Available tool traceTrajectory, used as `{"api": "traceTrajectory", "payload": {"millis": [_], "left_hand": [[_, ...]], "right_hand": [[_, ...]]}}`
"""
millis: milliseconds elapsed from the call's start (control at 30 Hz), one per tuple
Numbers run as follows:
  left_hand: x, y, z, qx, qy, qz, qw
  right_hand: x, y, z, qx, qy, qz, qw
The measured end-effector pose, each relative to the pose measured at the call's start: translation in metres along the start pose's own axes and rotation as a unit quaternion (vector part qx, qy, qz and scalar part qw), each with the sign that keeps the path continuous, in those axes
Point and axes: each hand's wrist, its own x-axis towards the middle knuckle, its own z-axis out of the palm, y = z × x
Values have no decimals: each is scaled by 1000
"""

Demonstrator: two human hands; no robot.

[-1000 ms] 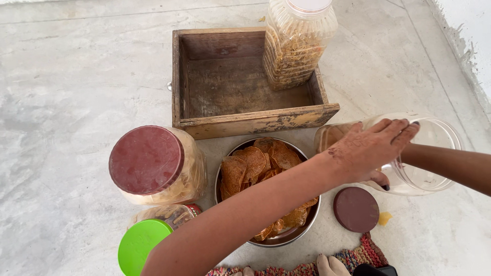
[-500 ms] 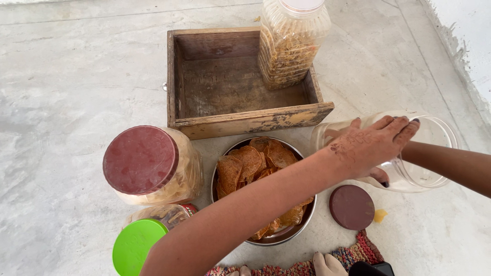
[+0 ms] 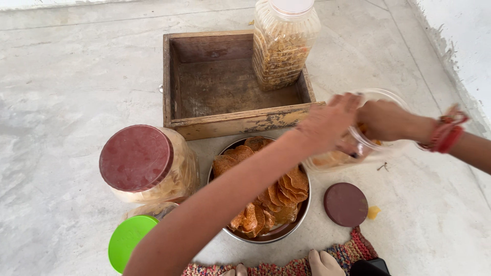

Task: The person opens a plastic container with a green lid and places it aside. They then open a second container with a maroon lid and transfer dried orange slices from the container to a metal plate. The person handles the slices one by one, placing them onto the plate.

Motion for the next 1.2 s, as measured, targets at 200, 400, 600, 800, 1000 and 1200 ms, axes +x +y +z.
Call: {"api": "traceTrajectory", "payload": {"millis": [200,400,600,800,1000,1200], "left_hand": [[-14,-8,-9,-26,-19,-44,999],[-9,-4,-7,-32,-8,-50,998],[-2,-20,-1,-129,23,-50,990],[0,-39,-6,-282,76,-51,955],[-44,-43,-26,-569,120,-167,796],[-120,-38,-13,-635,148,-362,667]], "right_hand": [[-50,-15,-55,64,155,47,985],[-66,-6,-82,32,102,194,975],[-78,20,-92,170,197,213,942],[-104,19,-119,358,297,103,879],[-136,-42,-139,492,314,37,811],[-83,-130,-103,642,177,-38,745]]}}
